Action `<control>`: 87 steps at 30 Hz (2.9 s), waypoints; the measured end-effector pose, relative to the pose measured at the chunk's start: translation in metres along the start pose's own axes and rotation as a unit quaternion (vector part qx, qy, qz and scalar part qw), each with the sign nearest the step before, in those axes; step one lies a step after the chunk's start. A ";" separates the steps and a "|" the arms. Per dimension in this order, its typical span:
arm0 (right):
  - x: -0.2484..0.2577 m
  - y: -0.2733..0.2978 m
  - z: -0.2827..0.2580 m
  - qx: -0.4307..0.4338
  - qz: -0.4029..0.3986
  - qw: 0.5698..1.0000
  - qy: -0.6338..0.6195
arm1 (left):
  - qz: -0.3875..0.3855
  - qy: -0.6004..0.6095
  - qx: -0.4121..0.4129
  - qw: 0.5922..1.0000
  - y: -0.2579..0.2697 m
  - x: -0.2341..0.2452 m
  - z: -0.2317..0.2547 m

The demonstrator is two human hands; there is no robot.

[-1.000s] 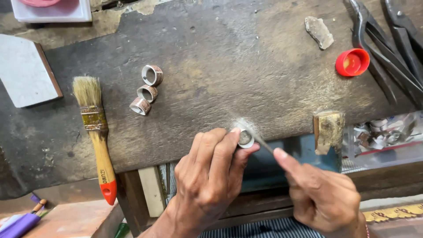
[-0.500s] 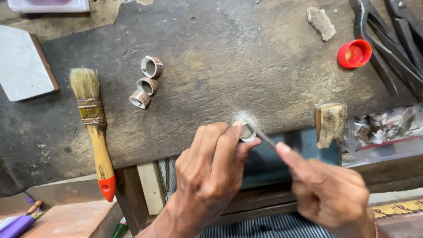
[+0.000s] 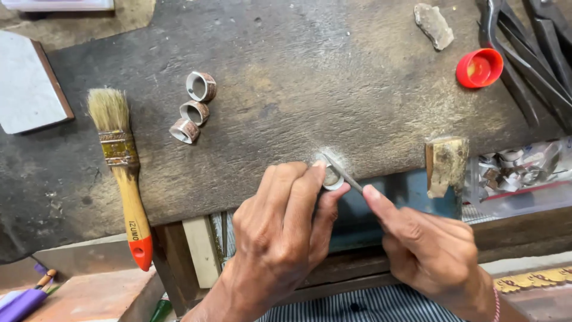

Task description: Filing the edges of a metal ring to smooth the surface

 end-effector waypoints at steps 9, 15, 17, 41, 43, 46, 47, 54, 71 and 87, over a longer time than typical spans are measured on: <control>-0.009 -0.023 0.004 -0.020 0.028 0.999 0.003 | -0.008 0.060 0.003 0.998 -0.002 0.004 -0.002; -0.018 -0.002 0.011 -0.012 0.034 0.999 0.029 | -0.001 0.025 -0.013 1.000 0.003 0.005 -0.002; -0.019 -0.002 0.012 -0.012 0.037 0.999 0.036 | -0.011 0.001 -0.015 1.000 0.004 0.004 -0.001; 0.000 0.002 -0.021 -0.149 0.179 0.801 -0.551 | 0.011 0.290 0.097 0.952 0.007 0.012 -0.003; -0.008 -0.002 -0.020 -0.189 0.216 0.873 -0.394 | 0.005 0.327 0.119 0.938 0.009 0.013 -0.001; -0.012 -0.008 -0.021 -0.233 0.217 0.849 -0.422 | -0.044 0.371 0.183 0.909 0.011 0.011 -0.001; -0.012 -0.008 -0.023 -0.224 0.218 0.855 -0.413 | -0.051 0.379 0.191 0.904 0.013 0.010 0.000; -0.014 -0.008 -0.023 -0.195 0.224 0.876 -0.380 | -0.069 0.389 0.194 0.898 0.013 0.005 0.001; -0.023 0.004 -0.005 -0.200 0.159 0.947 -0.193 | -0.027 0.503 0.248 0.827 0.010 0.010 0.001; -0.029 0.009 0.013 -0.017 0.035 0.999 0.035 | 0.005 0.516 0.291 0.806 0.010 0.011 0.001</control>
Point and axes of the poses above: each hand's wrist, its own y-axis away from the middle knuckle, its own x-axis out of the back of the hand, z = x × y, the point moved 1 cm from there along -y, towards the middle knuckle, and after that the axes turned 12 degrees about -y, right-handed, at the moved point
